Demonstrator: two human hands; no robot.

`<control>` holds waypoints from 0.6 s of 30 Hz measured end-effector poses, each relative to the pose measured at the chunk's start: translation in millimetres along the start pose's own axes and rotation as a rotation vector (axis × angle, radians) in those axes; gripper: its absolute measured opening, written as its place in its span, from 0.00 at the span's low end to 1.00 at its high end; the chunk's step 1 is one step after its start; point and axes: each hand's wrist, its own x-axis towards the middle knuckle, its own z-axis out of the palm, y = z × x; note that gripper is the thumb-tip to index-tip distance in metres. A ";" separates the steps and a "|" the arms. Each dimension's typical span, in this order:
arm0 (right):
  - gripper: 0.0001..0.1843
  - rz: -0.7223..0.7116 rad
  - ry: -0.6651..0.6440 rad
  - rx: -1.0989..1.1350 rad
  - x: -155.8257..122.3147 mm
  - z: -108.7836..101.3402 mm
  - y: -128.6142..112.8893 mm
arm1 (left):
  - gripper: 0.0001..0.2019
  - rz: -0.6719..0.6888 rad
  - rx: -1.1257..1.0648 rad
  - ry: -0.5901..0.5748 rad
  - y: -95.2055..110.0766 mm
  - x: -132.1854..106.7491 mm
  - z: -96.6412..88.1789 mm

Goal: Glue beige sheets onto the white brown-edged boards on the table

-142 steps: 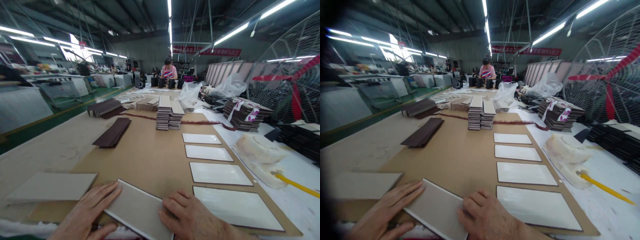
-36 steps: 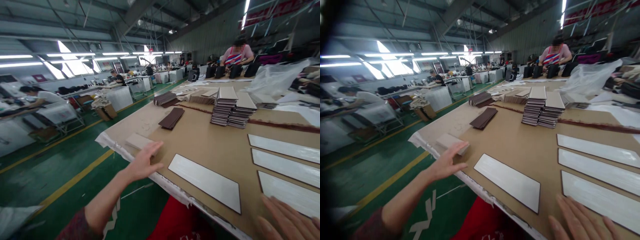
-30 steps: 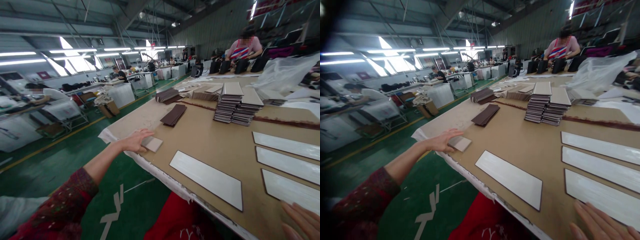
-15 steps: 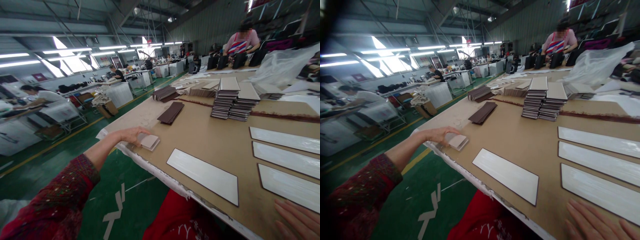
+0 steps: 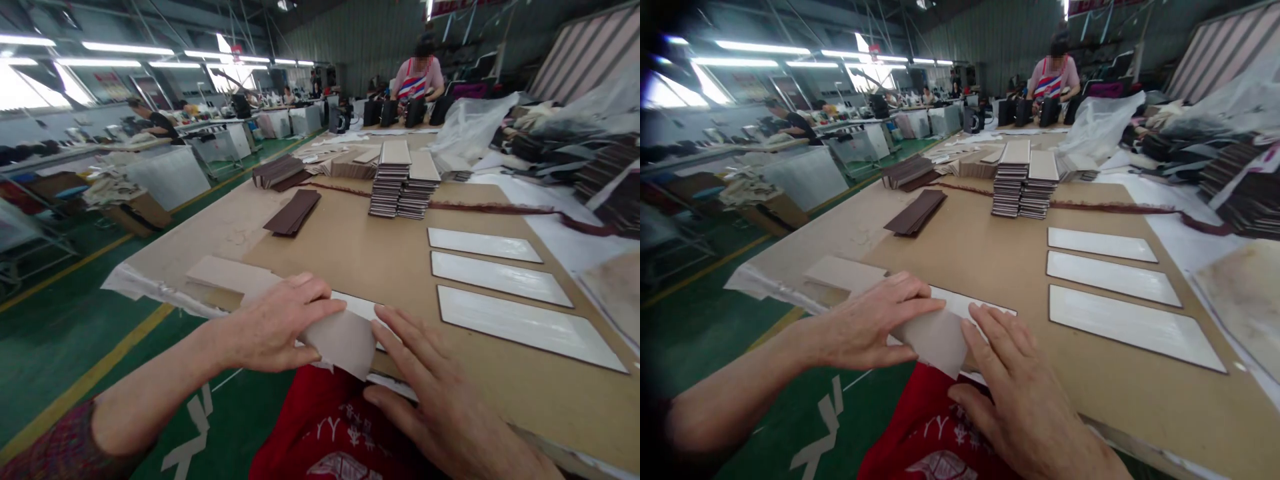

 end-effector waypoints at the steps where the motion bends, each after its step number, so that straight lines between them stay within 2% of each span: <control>1: 0.36 -0.004 -0.029 0.004 2.2 1.4 -1.2 | 0.27 0.017 -0.014 0.019 6.7 4.8 4.6; 8: 0.31 -0.021 -0.069 -0.105 -9.1 5.7 8.5 | 0.26 0.055 -0.040 0.097 16.0 24.1 26.4; 11: 0.31 -0.034 -0.064 -0.133 -9.0 5.5 11.7 | 0.26 0.066 -0.026 0.102 18.3 26.7 25.1; 13: 0.33 -0.012 -0.029 -0.128 -9.5 -1.1 18.2 | 0.32 0.054 -0.010 0.170 15.0 21.0 19.8; 16: 0.35 0.132 0.100 -0.095 -16.3 -21.7 37.8 | 0.41 -0.108 -0.039 0.336 -1.5 0.2 15.3; 18: 0.34 0.296 0.167 -0.074 -25.1 -36.7 54.2 | 0.40 -0.252 -0.081 0.341 -16.9 -16.6 21.7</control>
